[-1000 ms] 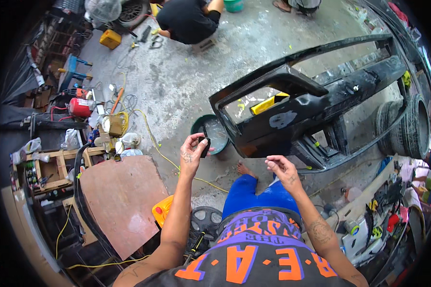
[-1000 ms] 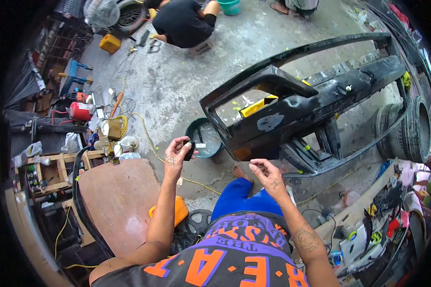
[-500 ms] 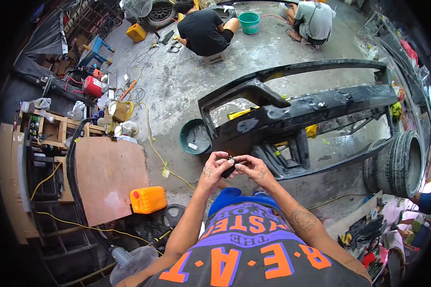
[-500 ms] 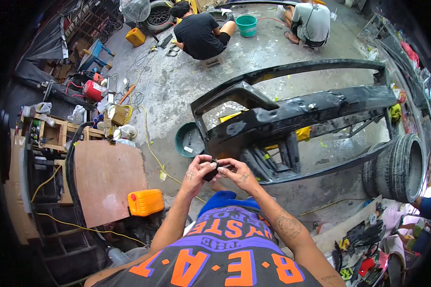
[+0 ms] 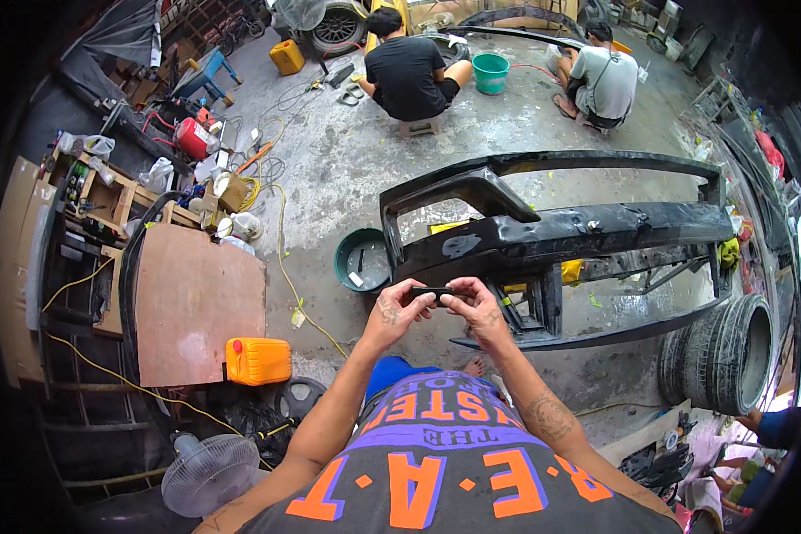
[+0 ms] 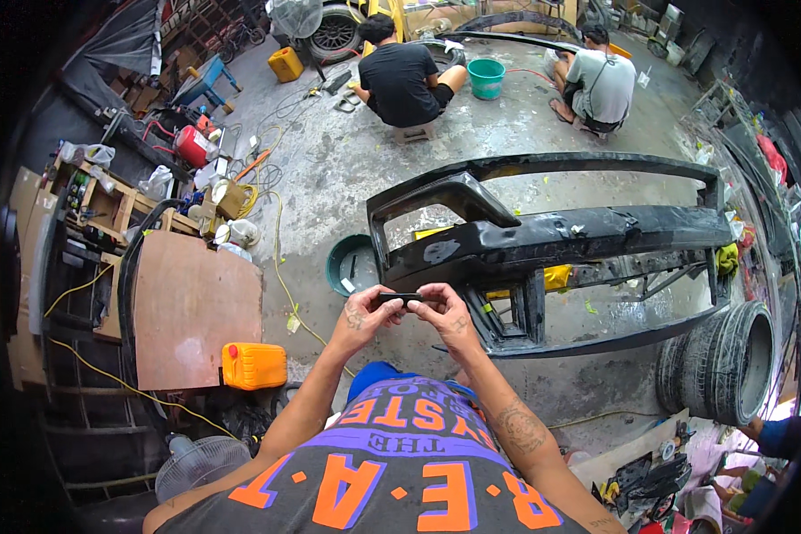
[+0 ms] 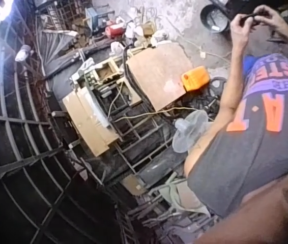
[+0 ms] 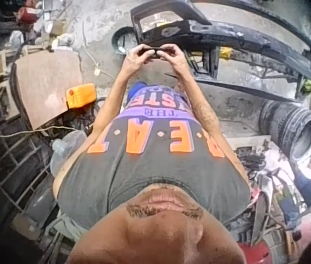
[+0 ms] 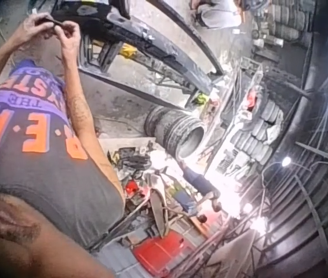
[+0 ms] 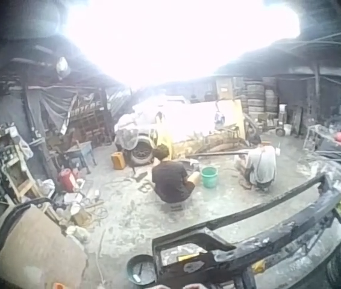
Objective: The person is wet sanding a carbon fiber or black painted automotive component using a sanding block and water.
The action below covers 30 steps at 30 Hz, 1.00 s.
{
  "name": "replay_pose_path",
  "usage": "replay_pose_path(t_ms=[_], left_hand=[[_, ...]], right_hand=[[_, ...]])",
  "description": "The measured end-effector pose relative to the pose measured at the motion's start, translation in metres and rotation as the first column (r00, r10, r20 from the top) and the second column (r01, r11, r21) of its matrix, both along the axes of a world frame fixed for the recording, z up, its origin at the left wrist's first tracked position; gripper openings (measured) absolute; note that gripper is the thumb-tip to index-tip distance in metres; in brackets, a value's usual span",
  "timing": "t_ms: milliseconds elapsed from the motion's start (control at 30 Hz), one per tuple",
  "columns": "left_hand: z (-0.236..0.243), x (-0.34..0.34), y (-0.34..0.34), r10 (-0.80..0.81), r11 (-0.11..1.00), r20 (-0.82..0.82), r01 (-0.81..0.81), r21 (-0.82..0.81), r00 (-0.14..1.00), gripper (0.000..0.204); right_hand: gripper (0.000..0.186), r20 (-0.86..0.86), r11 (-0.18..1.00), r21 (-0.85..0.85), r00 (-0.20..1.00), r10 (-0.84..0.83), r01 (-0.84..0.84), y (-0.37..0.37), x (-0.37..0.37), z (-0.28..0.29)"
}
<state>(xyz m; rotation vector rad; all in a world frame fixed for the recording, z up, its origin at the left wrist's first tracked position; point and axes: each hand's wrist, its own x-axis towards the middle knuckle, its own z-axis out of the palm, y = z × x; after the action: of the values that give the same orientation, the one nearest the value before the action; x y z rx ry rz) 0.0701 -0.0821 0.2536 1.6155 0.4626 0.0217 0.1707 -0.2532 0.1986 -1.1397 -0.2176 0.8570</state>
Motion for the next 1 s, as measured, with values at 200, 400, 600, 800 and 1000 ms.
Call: replay_pose_path(t_ms=[200,400,600,800,1000], left_hand=[[0.005,0.006,0.046,0.032,0.998,0.008,-0.032,-0.056,0.999,0.019],[-0.032,0.018,0.129,0.158,0.968,0.065,-0.142,-0.205,0.985,0.014],[-0.033,0.033,0.176,0.239,0.793,0.054,-0.163,-0.588,0.970,0.016],[-0.045,0.049,0.233,-0.001,0.965,0.081,0.022,-0.261,0.997,0.015],[-0.031,0.050,0.248,-0.168,0.980,0.049,0.172,-0.095,0.985,0.017]], right_hand=[[0.022,0.082,0.999,-0.032,0.996,-0.020,0.023,0.045,0.006,0.009],[0.020,-0.093,0.991,-0.029,0.986,-0.135,0.133,0.127,-0.010,-0.006],[0.017,-0.342,0.946,0.082,0.901,-0.268,0.313,0.198,-0.020,-0.007],[0.024,-0.088,0.931,-0.062,0.927,-0.364,0.360,0.236,-0.013,0.017],[0.023,0.075,0.949,-0.151,0.960,-0.269,0.278,0.238,0.002,0.017]])
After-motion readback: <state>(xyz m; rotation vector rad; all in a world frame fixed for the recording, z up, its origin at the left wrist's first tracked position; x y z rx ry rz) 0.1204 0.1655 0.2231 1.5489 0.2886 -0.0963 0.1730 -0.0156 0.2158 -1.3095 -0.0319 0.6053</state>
